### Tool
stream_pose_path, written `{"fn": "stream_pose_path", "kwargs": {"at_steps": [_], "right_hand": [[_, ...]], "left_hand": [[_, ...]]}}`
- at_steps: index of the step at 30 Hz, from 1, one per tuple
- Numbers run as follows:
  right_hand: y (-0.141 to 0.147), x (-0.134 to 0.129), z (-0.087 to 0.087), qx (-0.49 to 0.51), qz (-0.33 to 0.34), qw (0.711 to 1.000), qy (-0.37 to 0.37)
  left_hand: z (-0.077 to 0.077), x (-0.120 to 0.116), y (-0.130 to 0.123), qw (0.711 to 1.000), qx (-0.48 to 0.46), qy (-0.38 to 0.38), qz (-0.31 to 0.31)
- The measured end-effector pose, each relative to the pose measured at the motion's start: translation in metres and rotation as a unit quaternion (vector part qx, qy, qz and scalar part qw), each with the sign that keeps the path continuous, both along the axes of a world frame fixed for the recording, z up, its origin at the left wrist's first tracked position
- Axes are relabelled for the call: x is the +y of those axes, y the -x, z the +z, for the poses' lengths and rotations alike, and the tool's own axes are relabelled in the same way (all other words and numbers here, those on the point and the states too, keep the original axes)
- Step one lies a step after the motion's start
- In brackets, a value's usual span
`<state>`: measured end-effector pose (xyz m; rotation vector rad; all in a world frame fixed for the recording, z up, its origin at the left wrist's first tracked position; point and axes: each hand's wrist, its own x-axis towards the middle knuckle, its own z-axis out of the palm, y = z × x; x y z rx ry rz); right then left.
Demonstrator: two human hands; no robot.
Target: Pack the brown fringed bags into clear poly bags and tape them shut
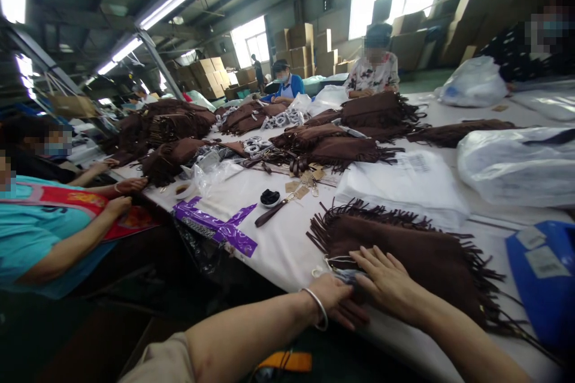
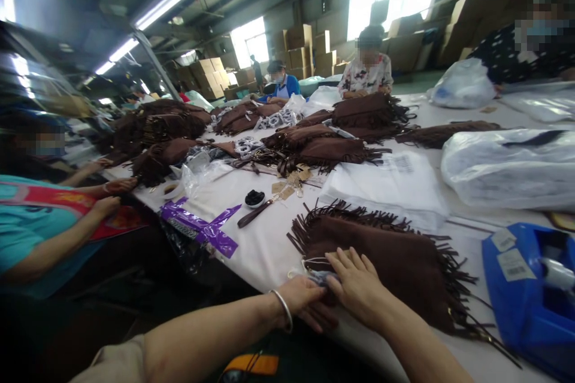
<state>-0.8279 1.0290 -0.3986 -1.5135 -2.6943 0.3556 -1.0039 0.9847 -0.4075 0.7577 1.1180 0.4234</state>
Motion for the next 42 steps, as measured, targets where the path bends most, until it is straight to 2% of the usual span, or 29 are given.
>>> {"fn": "stream_pose_path", "kwargs": {"at_steps": [2,4,7,9,11,14,21,23,26,31,34,36,38,40,42], "right_hand": [[0.003,-0.003,0.006,-0.002,0.003,1.0,0.025],[0.005,-0.01,0.005,-0.018,0.016,1.0,0.007],[0.01,-0.024,-0.005,-0.05,0.004,0.996,-0.07],[0.012,-0.031,-0.013,-0.055,-0.016,0.99,-0.126],[0.013,-0.034,-0.018,-0.048,-0.023,0.985,-0.167],[0.01,-0.034,-0.022,-0.038,-0.016,0.981,-0.189],[-0.005,-0.035,-0.031,0.002,0.027,0.977,-0.21],[-0.008,-0.038,-0.031,0.014,0.051,0.974,-0.219],[-0.011,-0.044,-0.027,0.029,0.087,0.966,-0.243],[-0.011,-0.051,-0.026,0.035,0.14,0.951,-0.275],[-0.008,-0.052,-0.026,0.085,0.138,0.958,-0.237],[-0.006,-0.052,-0.021,0.163,0.092,0.968,-0.17],[-0.001,-0.05,-0.013,0.268,0.013,0.96,-0.075],[0.006,-0.045,-0.001,0.365,-0.092,0.925,0.046],[0.013,-0.039,0.013,0.436,-0.175,0.866,0.172]], "left_hand": [[-0.002,-0.001,-0.007,1.0,0.007,-0.001,0.011],[-0.002,-0.002,-0.006,1.0,0.015,-0.02,0.002],[0.001,-0.005,0.01,0.998,0.039,-0.056,-0.006],[0.004,-0.006,0.025,0.997,0.049,-0.062,0.011],[0.006,-0.009,0.039,0.997,0.042,-0.051,0.045],[0.008,-0.015,0.049,0.995,0.01,-0.023,0.1],[0.003,-0.021,0.031,0.968,-0.045,0.008,0.247],[0.001,-0.018,0.026,0.961,-0.052,0.007,0.27],[0.001,-0.011,0.025,0.966,-0.035,-0.008,0.257],[0.002,0.0,0.033,0.988,0.035,-0.074,0.131],[0.001,0.005,0.035,0.982,0.07,-0.111,0.134],[0.001,0.006,0.036,0.975,0.072,-0.124,0.169],[0.005,0.004,0.038,0.966,0.064,-0.147,0.201],[0.015,0.0,0.039,0.96,0.054,-0.193,0.197],[0.03,-0.005,0.038,0.953,0.048,-0.255,0.155]]}}
